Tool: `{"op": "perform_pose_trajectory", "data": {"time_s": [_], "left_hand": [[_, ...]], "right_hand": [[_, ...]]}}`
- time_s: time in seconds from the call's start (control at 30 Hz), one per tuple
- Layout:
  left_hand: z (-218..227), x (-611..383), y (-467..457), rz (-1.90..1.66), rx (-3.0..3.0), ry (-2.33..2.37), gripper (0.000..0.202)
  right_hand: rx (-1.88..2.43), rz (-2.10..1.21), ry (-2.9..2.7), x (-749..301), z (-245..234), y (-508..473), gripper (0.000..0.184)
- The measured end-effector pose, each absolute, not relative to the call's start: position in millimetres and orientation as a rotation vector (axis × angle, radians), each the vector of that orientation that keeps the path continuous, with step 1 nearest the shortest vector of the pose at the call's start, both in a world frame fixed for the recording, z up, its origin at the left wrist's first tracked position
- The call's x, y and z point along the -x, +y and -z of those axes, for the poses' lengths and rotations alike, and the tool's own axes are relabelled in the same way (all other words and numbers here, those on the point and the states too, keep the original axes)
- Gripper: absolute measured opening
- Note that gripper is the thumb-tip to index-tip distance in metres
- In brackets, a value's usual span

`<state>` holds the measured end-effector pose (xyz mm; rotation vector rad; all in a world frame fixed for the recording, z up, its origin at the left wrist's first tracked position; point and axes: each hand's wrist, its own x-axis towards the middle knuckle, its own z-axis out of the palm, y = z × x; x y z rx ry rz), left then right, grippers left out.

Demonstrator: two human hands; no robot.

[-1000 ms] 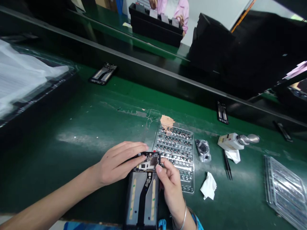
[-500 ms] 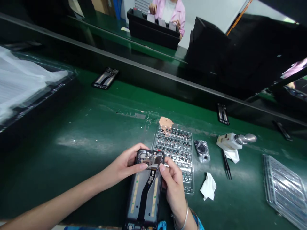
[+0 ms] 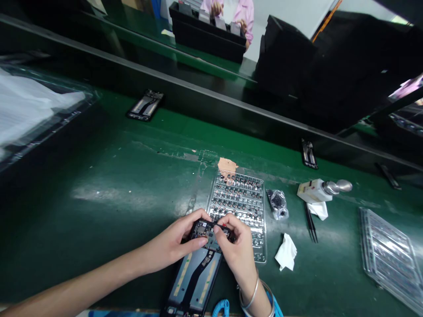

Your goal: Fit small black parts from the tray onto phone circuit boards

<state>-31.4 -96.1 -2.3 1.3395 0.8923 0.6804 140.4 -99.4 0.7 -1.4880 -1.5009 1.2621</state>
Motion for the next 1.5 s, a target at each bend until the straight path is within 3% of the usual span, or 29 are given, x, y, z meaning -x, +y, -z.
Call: {"op": "perform_pose_trajectory", "data": {"time_s": [0.67,0.9,1.03,1.17,1.27,1.37,1.5], "left_hand": [[6,30,-92,-0.751,-1.306,1.048,0.015],[-1,27,-105,-0.724,-1.851,1.145,0.085],[-1,25,-110,-0.673,-2.029,1.182,0.075],[-8,34,-98,-0.805,-1.566,0.797,0.065],[-6,39,-88,-0.639,-0.894,0.350,0.064],[3,38,-85,-0.405,-0.495,0.158,0.070],[12,34,-87,-0.371,-0.373,0.104,0.072]], "right_hand": [[1.443,-1.352,-1.394,-133,-2,-103,0.022],[1.454,-1.271,-1.012,-140,-1,-100,0.014],[1.396,-1.238,-0.985,-142,-5,-99,0.012],[1.304,-1.214,-1.014,-143,-8,-101,0.018],[1.279,-1.227,-1.081,-142,-8,-106,0.024],[1.253,-1.325,-1.141,-141,-8,-111,0.012],[1.253,-1.339,-1.146,-139,-8,-114,0.007]]}}
